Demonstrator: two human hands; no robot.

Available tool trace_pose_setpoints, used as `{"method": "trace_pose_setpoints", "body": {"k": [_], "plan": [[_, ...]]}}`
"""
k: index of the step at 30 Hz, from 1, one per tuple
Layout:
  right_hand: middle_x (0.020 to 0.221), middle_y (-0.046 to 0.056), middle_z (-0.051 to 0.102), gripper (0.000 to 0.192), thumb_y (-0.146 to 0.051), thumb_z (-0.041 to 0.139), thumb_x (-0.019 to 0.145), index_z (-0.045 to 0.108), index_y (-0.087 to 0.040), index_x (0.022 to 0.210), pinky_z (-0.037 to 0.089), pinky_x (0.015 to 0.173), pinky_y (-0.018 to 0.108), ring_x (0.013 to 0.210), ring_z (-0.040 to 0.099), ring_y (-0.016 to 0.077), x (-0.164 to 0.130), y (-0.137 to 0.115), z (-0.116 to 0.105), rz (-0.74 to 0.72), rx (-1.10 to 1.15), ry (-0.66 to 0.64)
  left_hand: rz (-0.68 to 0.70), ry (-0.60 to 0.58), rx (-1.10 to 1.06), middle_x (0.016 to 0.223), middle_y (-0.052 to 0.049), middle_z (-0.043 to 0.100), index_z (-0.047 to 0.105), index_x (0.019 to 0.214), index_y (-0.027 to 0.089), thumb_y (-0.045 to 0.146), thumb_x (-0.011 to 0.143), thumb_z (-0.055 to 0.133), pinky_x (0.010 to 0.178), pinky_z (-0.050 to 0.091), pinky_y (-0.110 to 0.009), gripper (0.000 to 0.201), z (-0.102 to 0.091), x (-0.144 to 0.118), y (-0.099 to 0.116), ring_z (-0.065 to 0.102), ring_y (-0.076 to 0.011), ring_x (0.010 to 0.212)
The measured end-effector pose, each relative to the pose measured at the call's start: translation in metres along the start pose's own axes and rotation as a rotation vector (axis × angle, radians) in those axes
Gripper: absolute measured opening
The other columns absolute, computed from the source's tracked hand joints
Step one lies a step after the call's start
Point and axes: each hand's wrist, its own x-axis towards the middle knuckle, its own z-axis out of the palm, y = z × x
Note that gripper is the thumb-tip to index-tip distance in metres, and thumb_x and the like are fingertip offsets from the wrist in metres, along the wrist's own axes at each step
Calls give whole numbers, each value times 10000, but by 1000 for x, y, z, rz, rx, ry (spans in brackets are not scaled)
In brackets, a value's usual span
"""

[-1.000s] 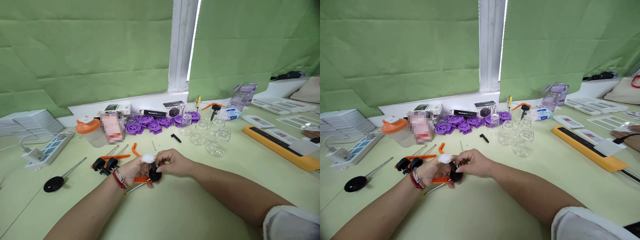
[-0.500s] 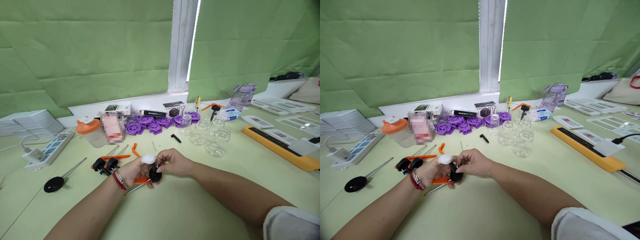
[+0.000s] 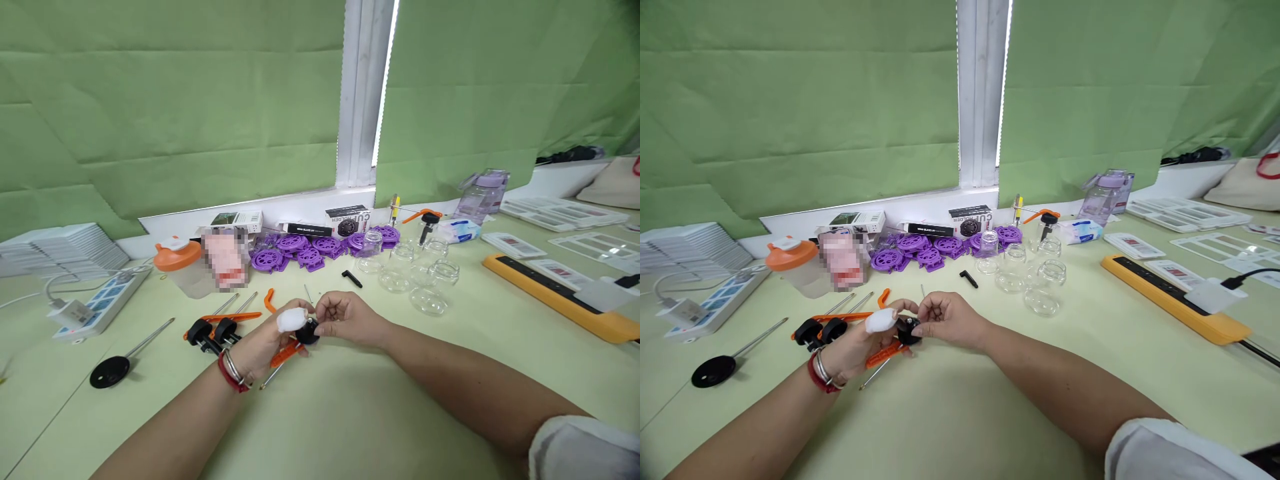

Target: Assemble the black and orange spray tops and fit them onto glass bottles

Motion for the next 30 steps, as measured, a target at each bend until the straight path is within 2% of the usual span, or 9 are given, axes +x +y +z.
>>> {"method": "trace_pose_setpoints", "body": {"k": [3, 6, 9, 13, 17, 21, 25, 28, 30], "plan": [[574, -16, 532, 333, -445, 656, 739, 611, -118, 697, 335, 484, 204, 496, 420, 62, -2, -7, -5, 25, -43, -30, 268, 236, 411, 964, -47, 526, 392, 1102, 226, 402, 699, 619, 791, 449, -377, 495, 9, -6, 6, 521, -192, 858], [564, -5, 533, 412, -511, 580, 782, 635, -107, 721, 329, 481, 215, 485, 420, 69, -7, -13, -2, 89, 1, -181, 532, 416, 785, 1157, -107, 448, 307, 1220, 214, 369, 562, 747, 907, 402, -430, 806, 14, -6, 0, 470, -255, 1047], [560, -30, 483, 380, -490, 643, 737, 612, -112, 717, 321, 495, 210, 503, 416, 68, -11, -16, 5, 187, 52, -286, 693, 485, 981, 1312, -164, 335, 243, 1290, 200, 398, 500, 784, 987, 343, -478, 978, 14, -1, -13, 365, -322, 1213], [574, -42, 447, 323, -431, 664, 729, 572, -124, 690, 296, 500, 209, 527, 391, 70, -11, -14, 7, 213, -32, -249, 823, 481, 1102, 1403, -191, 230, 202, 1318, 193, 422, 540, 772, 1035, 292, -504, 991, 9, 4, -24, 248, -339, 1314], [555, -46, 403, 281, -347, 561, 815, 537, -142, 624, 276, 511, 218, 519, 350, 73, -6, -10, -1, 63, -405, -61, 833, 534, 1114, 1401, -197, 260, 204, 1323, 168, 377, 657, 706, 1038, 312, -481, 860, 4, 4, -21, 266, -317, 1316], [607, -10, 501, 220, -252, 489, 852, 592, -155, 684, 309, 574, 232, 585, 440, 105, -5, -5, -6, -157, -886, 33, 696, 562, 1299, 1260, -151, 464, 343, 1285, 176, 302, 807, 547, 957, 397, -459, 535, -1, 4, -17, 418, -286, 1190], [613, 6, 545, 231, -257, 462, 871, 605, -163, 716, 323, 573, 231, 577, 474, 113, -7, 4, -5, -216, -1115, 13, 565, 375, 1482, 1213, -135, 509, 511, 1163, 175, 314, 836, 510, 900, 436, -450, 355, -4, 5, -13, 437, -286, 1128], [629, 9, 577, 245, -281, 449, 886, 626, -172, 756, 342, 579, 230, 582, 501, 116, -7, 7, -1, -224, -1149, 18, 564, 250, 1540, 1107, -122, 564, 595, 1012, 185, 255, 843, 491, 874, 450, -426, 211, -9, 4, -6, 446, -272, 1103], [668, 14, 610, 249, -319, 455, 891, 644, -179, 810, 365, 599, 232, 617, 533, 123, -7, 7, 0, -231, -1120, 15, 547, 217, 1546, 1027, -102, 591, 613, 954, 199, 161, 822, 470, 838, 466, -387, 198, -17, -1, 4, 488, -245, 1046]]}}
